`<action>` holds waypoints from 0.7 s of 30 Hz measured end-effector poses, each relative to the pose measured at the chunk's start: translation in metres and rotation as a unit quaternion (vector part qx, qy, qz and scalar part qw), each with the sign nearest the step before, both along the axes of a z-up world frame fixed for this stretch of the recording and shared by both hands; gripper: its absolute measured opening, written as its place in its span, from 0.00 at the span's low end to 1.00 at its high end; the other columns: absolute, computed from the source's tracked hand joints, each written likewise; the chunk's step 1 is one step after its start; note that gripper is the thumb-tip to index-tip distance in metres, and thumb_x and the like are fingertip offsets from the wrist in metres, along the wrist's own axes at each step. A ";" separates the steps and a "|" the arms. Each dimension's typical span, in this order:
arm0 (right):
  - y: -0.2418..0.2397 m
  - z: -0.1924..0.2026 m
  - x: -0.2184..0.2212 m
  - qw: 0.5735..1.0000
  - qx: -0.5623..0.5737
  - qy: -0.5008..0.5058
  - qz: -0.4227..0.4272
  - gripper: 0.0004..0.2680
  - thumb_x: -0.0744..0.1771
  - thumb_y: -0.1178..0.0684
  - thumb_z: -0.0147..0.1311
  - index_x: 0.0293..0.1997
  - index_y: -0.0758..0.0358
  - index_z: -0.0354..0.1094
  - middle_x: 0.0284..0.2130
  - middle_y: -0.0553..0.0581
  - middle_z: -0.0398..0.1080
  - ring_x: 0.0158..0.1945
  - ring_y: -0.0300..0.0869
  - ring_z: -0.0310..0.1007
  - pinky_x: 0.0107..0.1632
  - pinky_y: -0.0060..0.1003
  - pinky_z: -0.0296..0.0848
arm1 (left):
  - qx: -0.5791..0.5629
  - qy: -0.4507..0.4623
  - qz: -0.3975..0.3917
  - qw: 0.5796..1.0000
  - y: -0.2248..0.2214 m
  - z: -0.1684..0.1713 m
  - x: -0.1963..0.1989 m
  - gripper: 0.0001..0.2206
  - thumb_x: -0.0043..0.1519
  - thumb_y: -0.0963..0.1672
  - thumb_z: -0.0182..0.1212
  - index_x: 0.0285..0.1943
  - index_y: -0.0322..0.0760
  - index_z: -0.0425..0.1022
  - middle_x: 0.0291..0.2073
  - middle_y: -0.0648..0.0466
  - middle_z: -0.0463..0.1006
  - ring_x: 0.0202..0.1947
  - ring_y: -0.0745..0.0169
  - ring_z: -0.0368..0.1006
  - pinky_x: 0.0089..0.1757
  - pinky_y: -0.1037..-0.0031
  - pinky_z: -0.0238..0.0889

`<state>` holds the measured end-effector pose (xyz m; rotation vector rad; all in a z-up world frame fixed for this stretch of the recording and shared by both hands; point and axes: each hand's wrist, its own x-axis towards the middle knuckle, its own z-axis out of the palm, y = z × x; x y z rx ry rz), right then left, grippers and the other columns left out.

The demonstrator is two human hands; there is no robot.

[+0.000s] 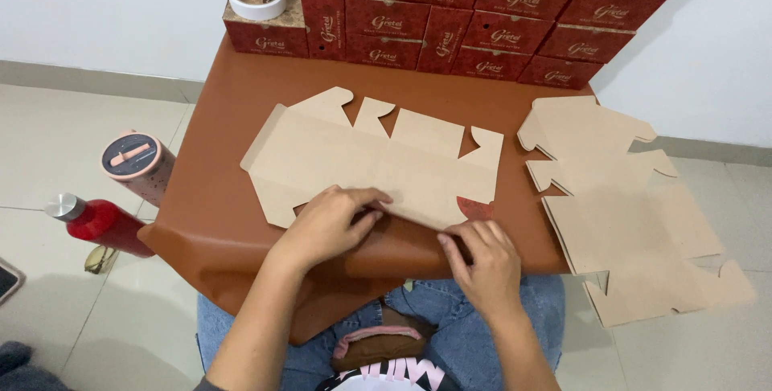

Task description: Assembling small cardboard gift boxes by folding flat templates along pre-scored lines and tucking in tabs.

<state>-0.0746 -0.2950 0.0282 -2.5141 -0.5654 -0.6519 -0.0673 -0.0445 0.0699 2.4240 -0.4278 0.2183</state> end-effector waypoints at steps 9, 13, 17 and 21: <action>0.007 0.002 0.013 0.994 0.091 0.056 0.021 0.04 0.64 0.58 0.62 0.38 0.55 0.75 0.36 0.52 0.74 0.45 0.50 0.76 0.49 0.43 0.73 | 0.049 0.010 0.036 0.998 0.009 -0.029 0.033 0.09 0.56 0.46 0.69 0.44 0.48 0.82 0.47 0.54 0.74 0.48 0.44 0.74 0.48 0.58 0.69; -0.002 -0.022 0.019 0.989 -0.035 0.038 0.137 0.13 0.66 0.63 0.48 0.53 0.53 0.75 0.49 0.55 0.76 0.59 0.50 0.72 0.57 0.46 0.68 | 0.022 0.010 0.013 1.000 0.016 -0.029 0.032 0.06 0.60 0.42 0.63 0.43 0.45 0.83 0.44 0.52 0.77 0.47 0.46 0.74 0.50 0.61 0.69; 0.022 -0.012 0.019 0.976 -0.088 0.013 0.200 0.14 0.67 0.59 0.48 0.59 0.61 0.70 0.56 0.61 0.73 0.62 0.50 0.69 0.63 0.47 0.63 | -0.015 0.031 -0.010 0.999 0.019 -0.018 0.028 0.16 0.59 0.34 0.51 0.45 0.39 0.84 0.47 0.47 0.78 0.49 0.42 0.74 0.52 0.60 0.68; 0.056 -0.013 0.030 0.963 -0.068 0.005 0.260 0.13 0.67 0.58 0.48 0.57 0.67 0.71 0.55 0.65 0.73 0.62 0.54 0.69 0.64 0.49 0.64 | -0.036 0.059 -0.036 0.997 0.026 -0.013 0.027 0.20 0.59 0.32 0.44 0.50 0.36 0.82 0.50 0.44 0.78 0.52 0.38 0.72 0.54 0.57 0.67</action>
